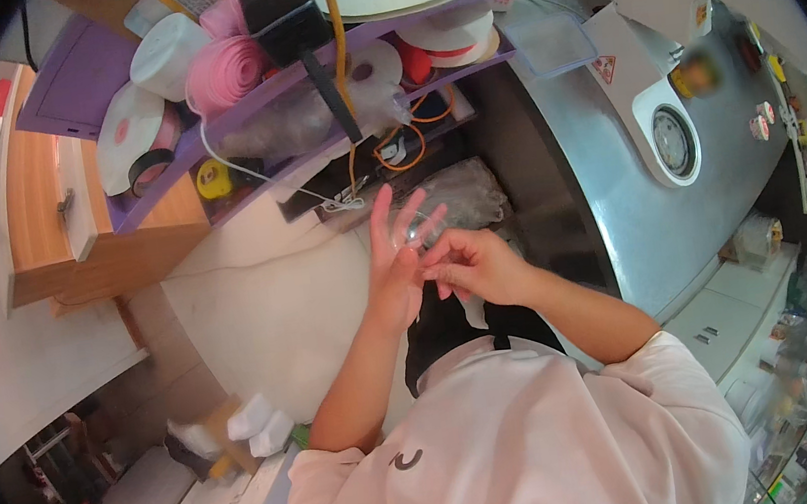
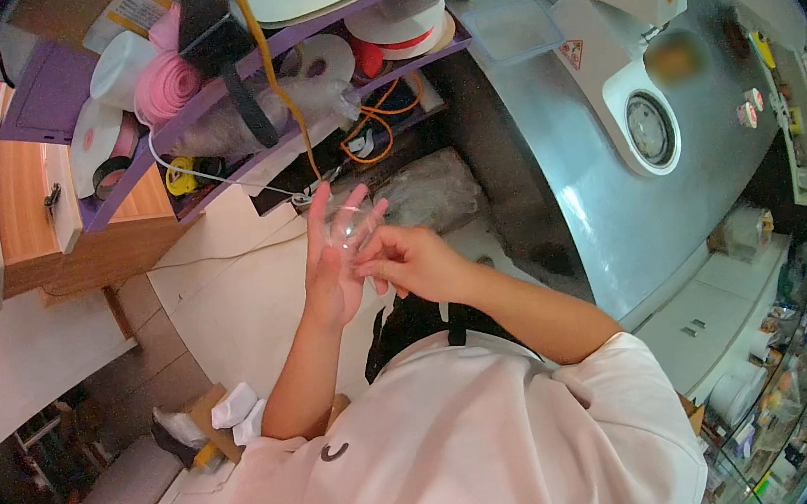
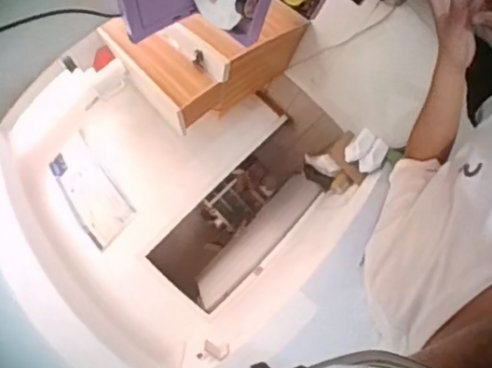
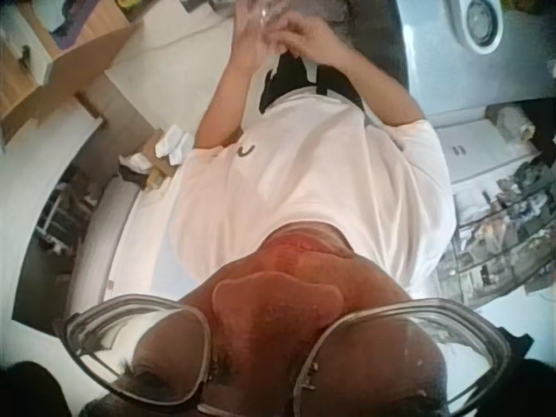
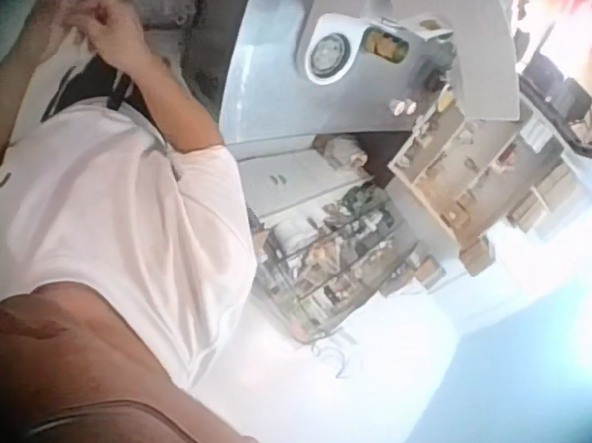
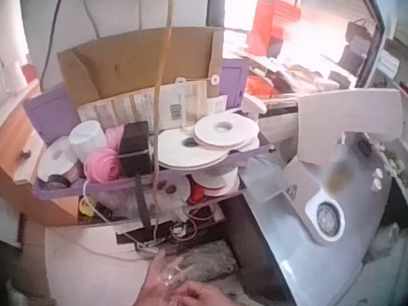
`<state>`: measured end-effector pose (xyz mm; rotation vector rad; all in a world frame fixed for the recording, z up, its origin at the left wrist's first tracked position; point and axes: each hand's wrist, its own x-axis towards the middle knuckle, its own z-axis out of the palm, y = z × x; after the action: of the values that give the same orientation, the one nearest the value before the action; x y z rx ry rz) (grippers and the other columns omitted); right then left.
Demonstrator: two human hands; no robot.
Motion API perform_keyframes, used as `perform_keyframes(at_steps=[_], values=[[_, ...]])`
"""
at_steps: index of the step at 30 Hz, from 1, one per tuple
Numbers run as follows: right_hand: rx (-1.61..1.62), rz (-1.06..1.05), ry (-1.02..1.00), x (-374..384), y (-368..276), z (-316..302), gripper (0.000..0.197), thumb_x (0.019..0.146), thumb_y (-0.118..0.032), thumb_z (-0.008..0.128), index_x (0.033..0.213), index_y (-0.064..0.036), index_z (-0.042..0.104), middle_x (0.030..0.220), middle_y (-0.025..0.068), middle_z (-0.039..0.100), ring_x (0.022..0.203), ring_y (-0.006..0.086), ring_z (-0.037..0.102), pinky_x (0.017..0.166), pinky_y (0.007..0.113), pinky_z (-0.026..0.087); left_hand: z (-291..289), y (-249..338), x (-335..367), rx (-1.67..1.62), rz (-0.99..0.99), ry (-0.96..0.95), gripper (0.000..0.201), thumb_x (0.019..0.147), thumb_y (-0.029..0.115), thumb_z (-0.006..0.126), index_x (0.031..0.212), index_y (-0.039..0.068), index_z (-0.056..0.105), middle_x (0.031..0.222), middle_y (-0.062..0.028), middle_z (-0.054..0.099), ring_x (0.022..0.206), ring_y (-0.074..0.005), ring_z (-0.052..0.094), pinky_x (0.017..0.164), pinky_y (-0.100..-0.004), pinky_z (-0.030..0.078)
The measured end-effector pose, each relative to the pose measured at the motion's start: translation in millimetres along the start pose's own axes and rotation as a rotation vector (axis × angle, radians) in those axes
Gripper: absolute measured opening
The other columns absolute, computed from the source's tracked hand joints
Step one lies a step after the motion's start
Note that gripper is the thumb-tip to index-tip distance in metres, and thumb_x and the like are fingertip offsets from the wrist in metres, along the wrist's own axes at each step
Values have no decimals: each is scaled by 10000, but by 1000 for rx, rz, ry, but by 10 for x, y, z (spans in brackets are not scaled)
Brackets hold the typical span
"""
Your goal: The person pipes red icing onto two cupcakes using a piping bag, then cleans the bag and wipes the countertop. They retrieve a plastic lid and a wooden skewer, place the lid on one cupcake, and use the skewer to adjust the icing pattern on both cupcakes.
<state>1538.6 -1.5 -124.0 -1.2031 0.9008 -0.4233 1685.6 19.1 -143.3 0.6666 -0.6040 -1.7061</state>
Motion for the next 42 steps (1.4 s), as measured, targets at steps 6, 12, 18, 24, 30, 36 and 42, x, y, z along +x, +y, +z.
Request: perform_keyframes(at_steps=[6,12,18,24,30,36,42], values=[[-80,-260,271,480,8,-318,308,779,-133,618,1068,-52,547,701,45,561,618,124,547,554,276,459,-295,70,-106,160,38,266,650,815,346,577,1327,184,210,1286,-160,352,1140,-336,412,876,-463,426],[-896,-528,740,1635,120,-617,411,732,-221,620,1062,8,532,771,168,572,734,315,546,673,368,446,-442,46,-229,341,-81,191,701,768,422,617,1304,167,244,1247,-149,368,1084,-318,446,869,-455,431],[458,-328,590,1870,32,-755,254,784,-179,523,894,50,539,769,139,559,727,285,563,652,384,434,-494,-64,-294,84,-207,119,600,798,496,539,1229,132,334,1222,-145,396,1053,-305,467,859,-449,429],[765,-95,434,1654,58,-1004,163,863,-148,463,801,-4,508,676,56,505,533,158,485,501,240,400,-546,0,-198,237,-233,139,467,864,383,476,1220,109,350,1217,-133,420,1018,-278,498,845,-409,436],[161,-153,513,1139,-92,-913,215,850,-228,528,884,-22,577,717,1,548,637,83,499,547,232,389,-458,136,89,649,-81,28,468,844,151,528,1264,67,342,1244,-109,404,1018,-223,507,852,-338,415],[157,-239,264,718,-135,-701,258,850,-182,482,1019,-10,574,870,24,595,760,90,522,689,232,414,-174,124,583,651,41,-72,555,805,131,593,1282,15,334,1248,-90,383,1027,-195,508,859,-289,394],[128,-251,97,792,-195,-781,362,829,-74,416,1177,-12,494,993,48,577,845,129,532,767,266,429,-250,40,453,534,-10,52,597,775,49,612,1288,-19,315,1268,-98,324,994,-189,493,823,-300,440]])
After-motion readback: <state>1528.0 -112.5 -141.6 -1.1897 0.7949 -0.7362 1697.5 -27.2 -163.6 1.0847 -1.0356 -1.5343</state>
